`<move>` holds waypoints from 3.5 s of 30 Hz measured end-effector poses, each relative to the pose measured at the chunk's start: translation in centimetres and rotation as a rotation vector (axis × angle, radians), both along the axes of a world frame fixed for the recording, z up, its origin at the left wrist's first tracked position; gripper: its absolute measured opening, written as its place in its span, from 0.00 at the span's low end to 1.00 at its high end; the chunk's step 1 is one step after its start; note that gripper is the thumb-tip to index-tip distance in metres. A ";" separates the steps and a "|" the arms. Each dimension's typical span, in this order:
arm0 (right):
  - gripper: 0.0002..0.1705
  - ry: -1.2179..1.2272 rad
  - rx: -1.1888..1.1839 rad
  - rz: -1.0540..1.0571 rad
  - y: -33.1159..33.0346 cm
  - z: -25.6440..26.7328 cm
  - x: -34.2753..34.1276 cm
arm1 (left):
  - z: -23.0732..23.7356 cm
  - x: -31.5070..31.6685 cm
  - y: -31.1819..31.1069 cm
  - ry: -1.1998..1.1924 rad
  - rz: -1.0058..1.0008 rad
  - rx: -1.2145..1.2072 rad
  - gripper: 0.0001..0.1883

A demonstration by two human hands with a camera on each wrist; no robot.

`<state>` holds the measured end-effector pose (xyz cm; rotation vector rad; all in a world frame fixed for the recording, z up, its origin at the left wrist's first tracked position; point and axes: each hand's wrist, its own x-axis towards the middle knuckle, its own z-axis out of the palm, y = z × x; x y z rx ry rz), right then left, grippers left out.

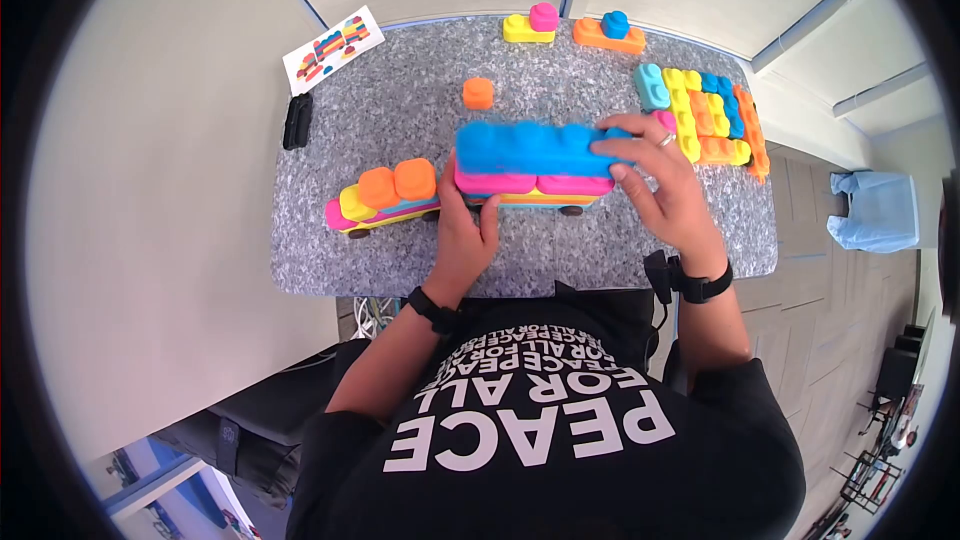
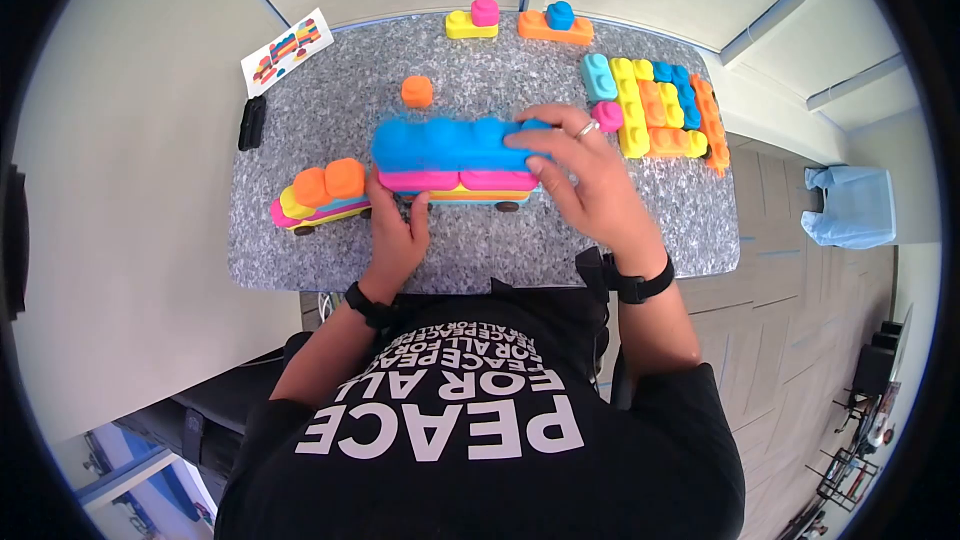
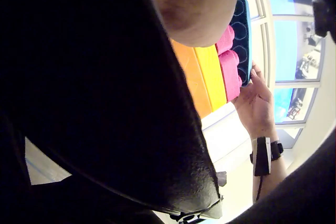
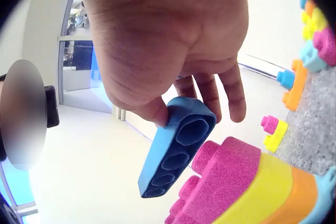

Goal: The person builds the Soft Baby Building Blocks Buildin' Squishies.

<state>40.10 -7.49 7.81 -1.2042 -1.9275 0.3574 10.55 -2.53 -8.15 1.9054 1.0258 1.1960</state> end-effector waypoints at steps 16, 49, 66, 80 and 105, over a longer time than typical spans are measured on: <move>0.13 -0.215 0.114 -0.216 -2.0 0.7 -4.4 | -0.1 -0.1 0.1 -0.007 0.006 -0.004 0.39; 0.43 -0.474 0.015 -0.104 0.3 1.6 -10.6 | 0.7 -0.1 -0.1 0.083 0.025 0.074 0.42; 0.38 -0.086 -0.111 0.284 4.9 5.3 -3.0 | -0.2 -0.2 0.3 -0.006 0.008 0.045 0.41; 0.26 -0.248 -0.410 0.384 19.0 -8.4 -1.1 | 0.7 0.1 -0.1 -0.038 0.031 0.011 0.41; 0.30 0.059 0.424 -0.016 5.8 4.7 -8.2 | -0.8 -0.2 0.2 -0.015 0.002 0.027 0.45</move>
